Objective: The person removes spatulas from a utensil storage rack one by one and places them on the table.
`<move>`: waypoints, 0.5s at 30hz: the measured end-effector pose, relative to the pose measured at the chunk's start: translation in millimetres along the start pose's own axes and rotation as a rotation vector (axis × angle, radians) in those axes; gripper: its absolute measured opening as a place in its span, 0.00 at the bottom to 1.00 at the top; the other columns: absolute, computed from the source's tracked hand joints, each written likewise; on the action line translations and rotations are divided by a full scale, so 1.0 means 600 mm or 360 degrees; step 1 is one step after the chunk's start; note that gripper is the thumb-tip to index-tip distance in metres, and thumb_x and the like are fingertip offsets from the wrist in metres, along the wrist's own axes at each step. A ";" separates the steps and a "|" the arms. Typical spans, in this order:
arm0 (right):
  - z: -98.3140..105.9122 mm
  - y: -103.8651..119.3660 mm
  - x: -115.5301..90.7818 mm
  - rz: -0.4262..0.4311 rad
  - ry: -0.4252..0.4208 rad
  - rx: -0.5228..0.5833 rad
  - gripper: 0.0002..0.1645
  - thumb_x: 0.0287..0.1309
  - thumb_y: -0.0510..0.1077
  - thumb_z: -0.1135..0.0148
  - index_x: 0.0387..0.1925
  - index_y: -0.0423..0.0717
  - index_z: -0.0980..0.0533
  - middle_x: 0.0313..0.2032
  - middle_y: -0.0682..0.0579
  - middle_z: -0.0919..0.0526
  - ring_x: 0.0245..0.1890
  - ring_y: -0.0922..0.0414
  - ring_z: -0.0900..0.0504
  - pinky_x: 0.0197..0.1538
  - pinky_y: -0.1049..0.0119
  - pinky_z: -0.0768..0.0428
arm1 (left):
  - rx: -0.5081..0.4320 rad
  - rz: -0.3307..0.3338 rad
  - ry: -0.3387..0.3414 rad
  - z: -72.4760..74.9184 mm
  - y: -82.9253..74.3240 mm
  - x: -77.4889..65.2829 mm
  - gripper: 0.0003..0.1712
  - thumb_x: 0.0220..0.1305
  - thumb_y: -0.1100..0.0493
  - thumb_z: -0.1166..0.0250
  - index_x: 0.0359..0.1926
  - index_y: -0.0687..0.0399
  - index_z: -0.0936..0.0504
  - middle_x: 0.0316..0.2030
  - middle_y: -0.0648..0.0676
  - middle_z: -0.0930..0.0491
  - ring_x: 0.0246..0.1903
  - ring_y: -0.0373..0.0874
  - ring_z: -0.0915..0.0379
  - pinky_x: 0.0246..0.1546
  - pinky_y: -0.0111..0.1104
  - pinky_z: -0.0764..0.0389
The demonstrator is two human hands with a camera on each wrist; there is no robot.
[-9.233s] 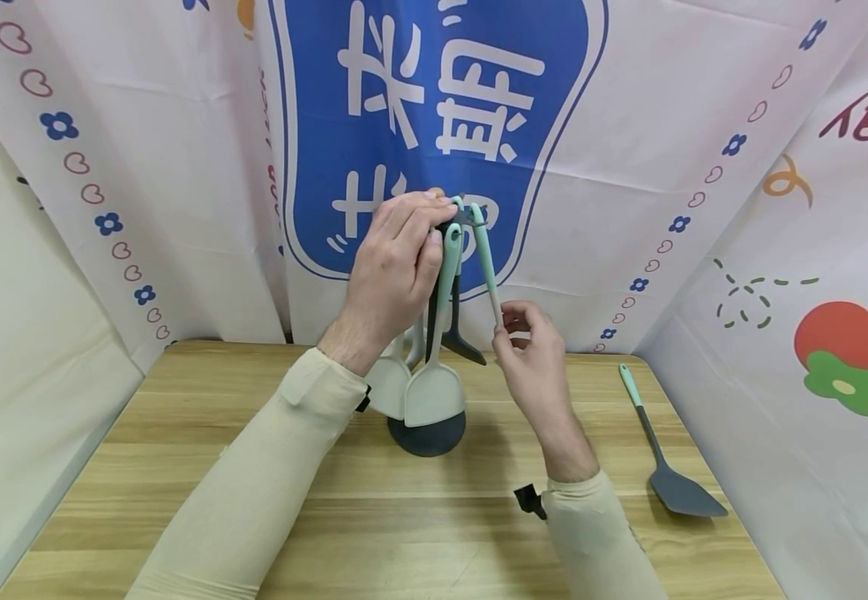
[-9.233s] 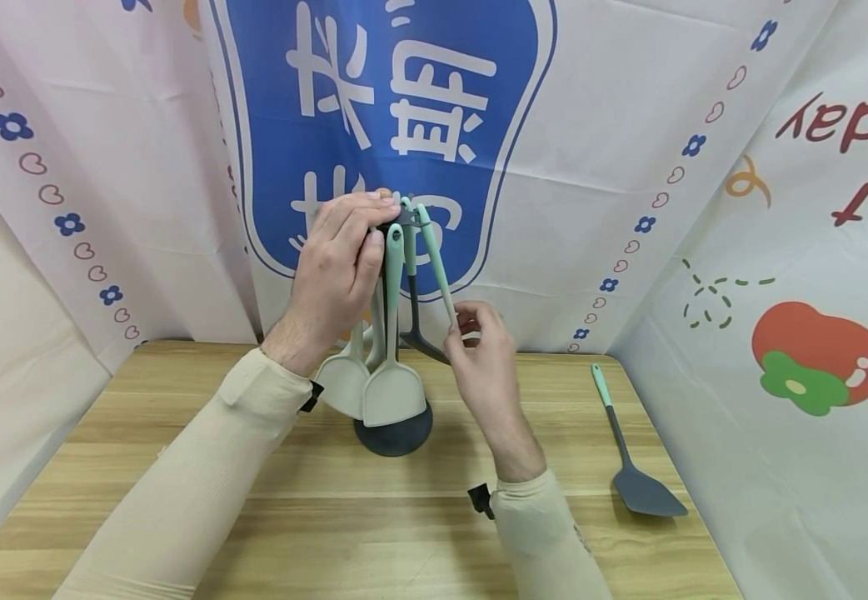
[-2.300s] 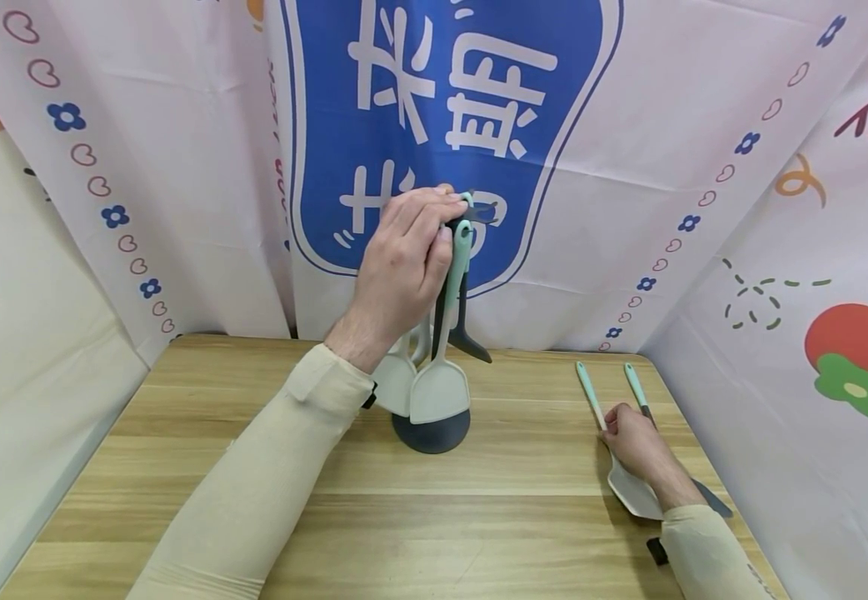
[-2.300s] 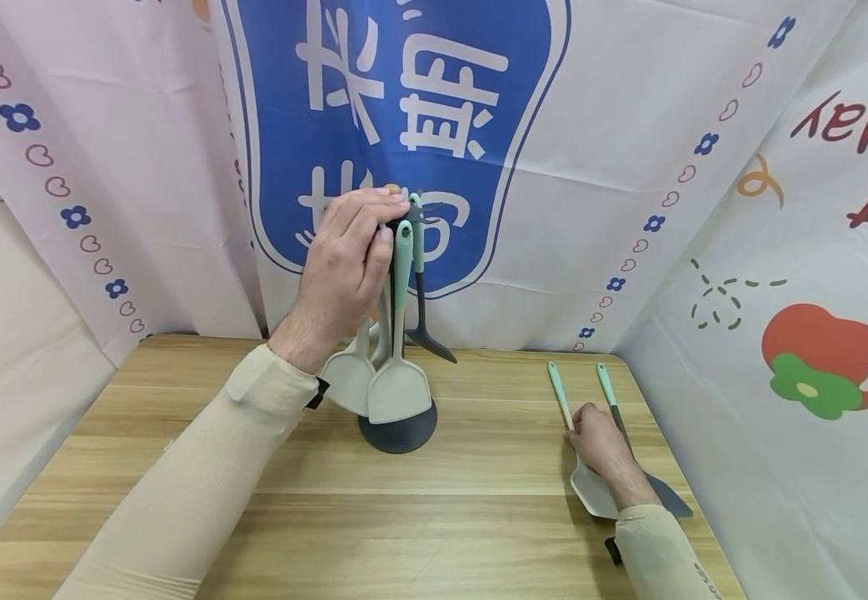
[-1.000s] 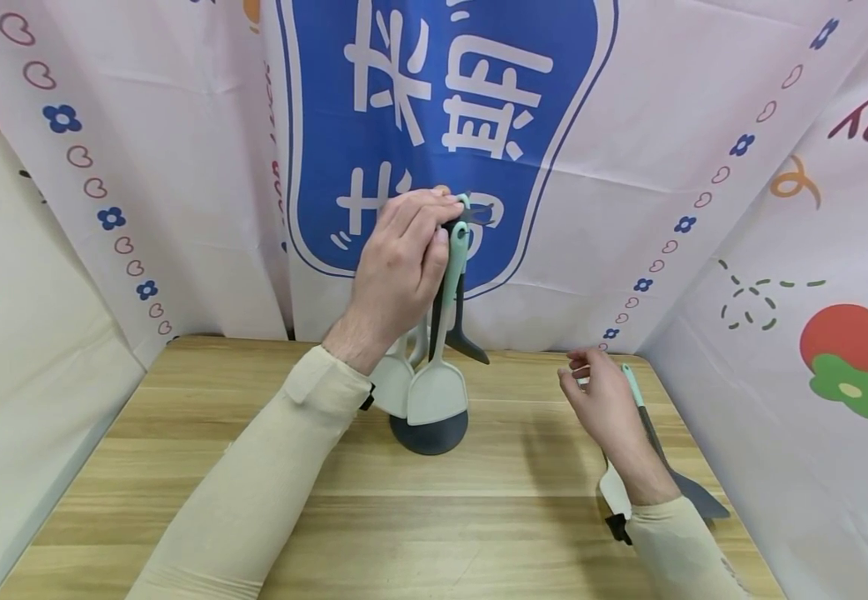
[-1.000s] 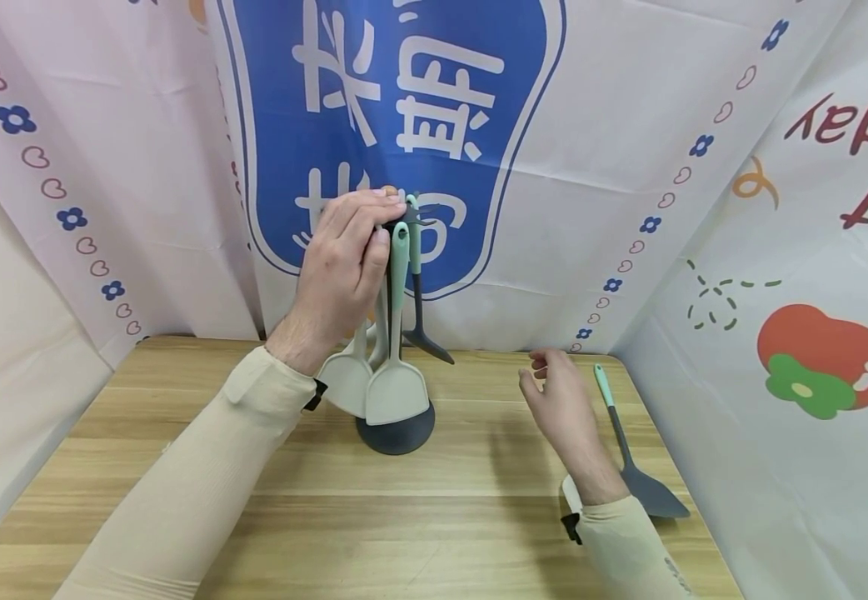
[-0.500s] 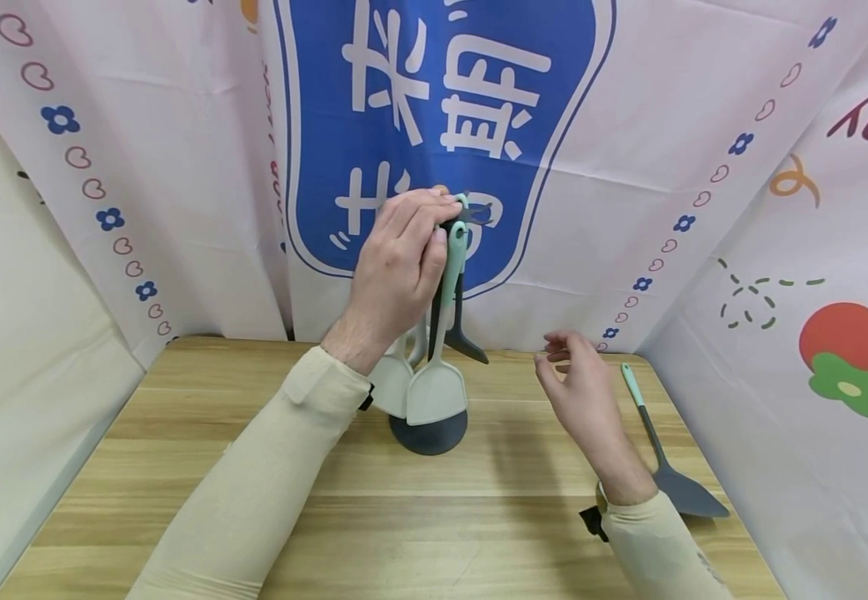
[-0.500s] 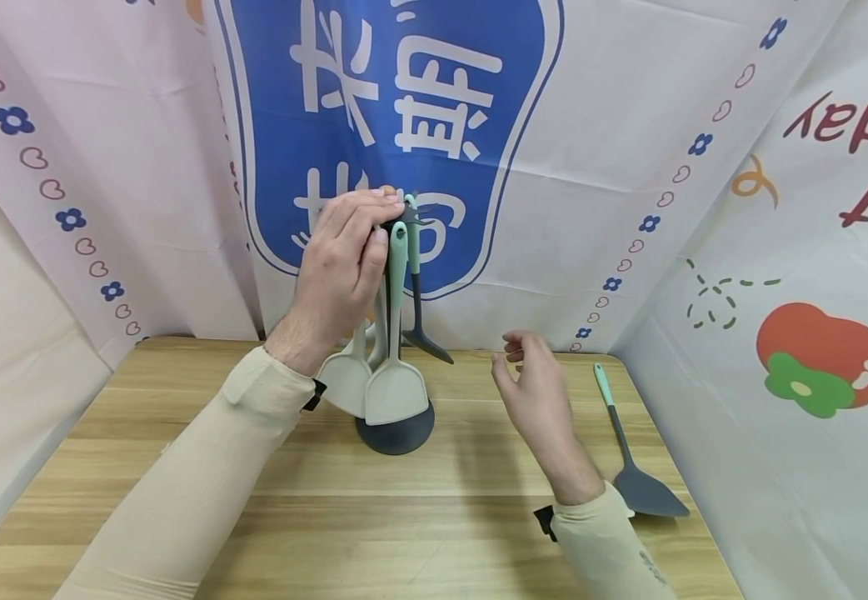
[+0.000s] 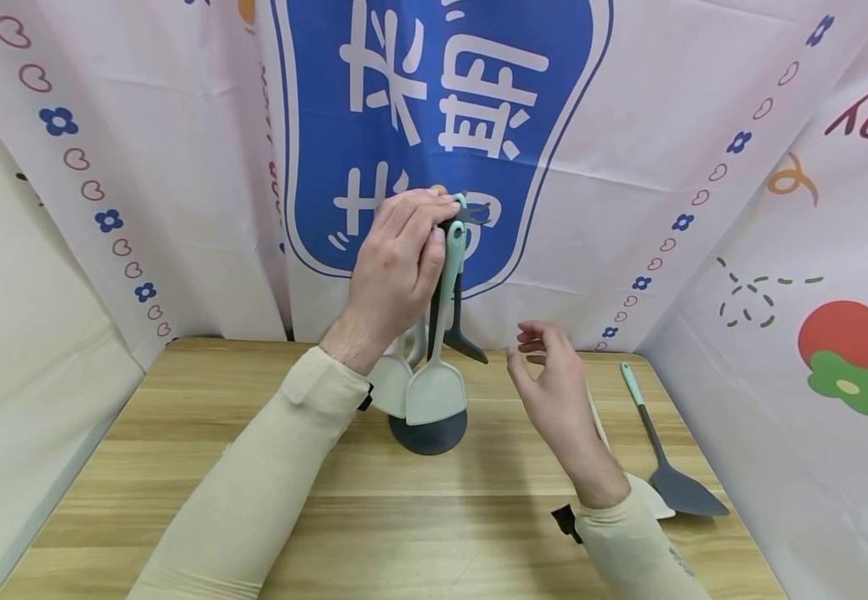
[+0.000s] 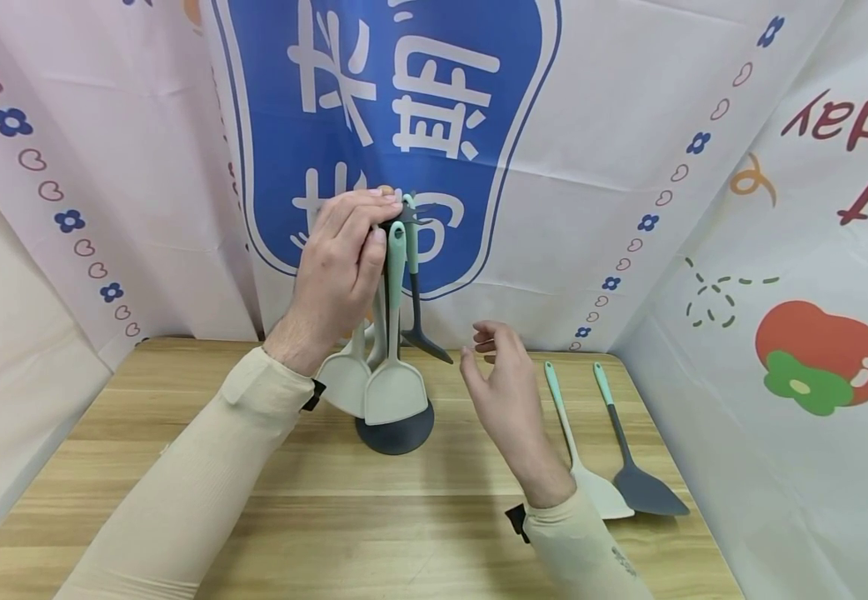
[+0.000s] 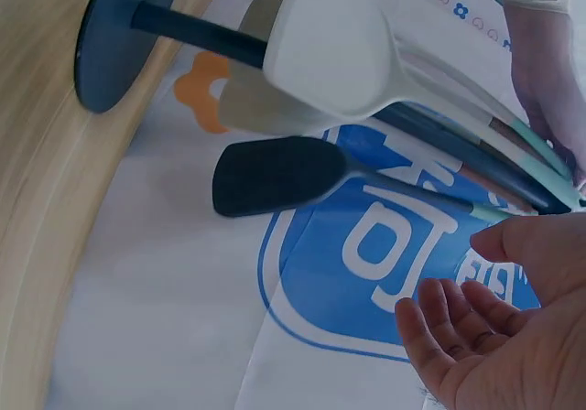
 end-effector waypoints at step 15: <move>-0.049 0.044 -0.009 0.0088 -0.0027 0.0189 0.28 0.81 0.36 0.27 0.74 0.36 0.23 0.61 0.39 0.14 0.63 0.43 0.11 0.68 0.45 0.05 | 0.0000 0.0002 0.0006 0.001 -0.002 0.000 0.26 0.91 0.57 0.52 0.72 0.61 0.13 0.73 0.61 0.13 0.81 0.59 0.23 0.91 0.44 0.28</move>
Point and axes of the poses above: each hand's wrist, its own x-axis towards the middle knuckle, its own z-axis out of the back of the hand, y = z × x, the point moved 3 cm from there along x, towards the middle knuckle
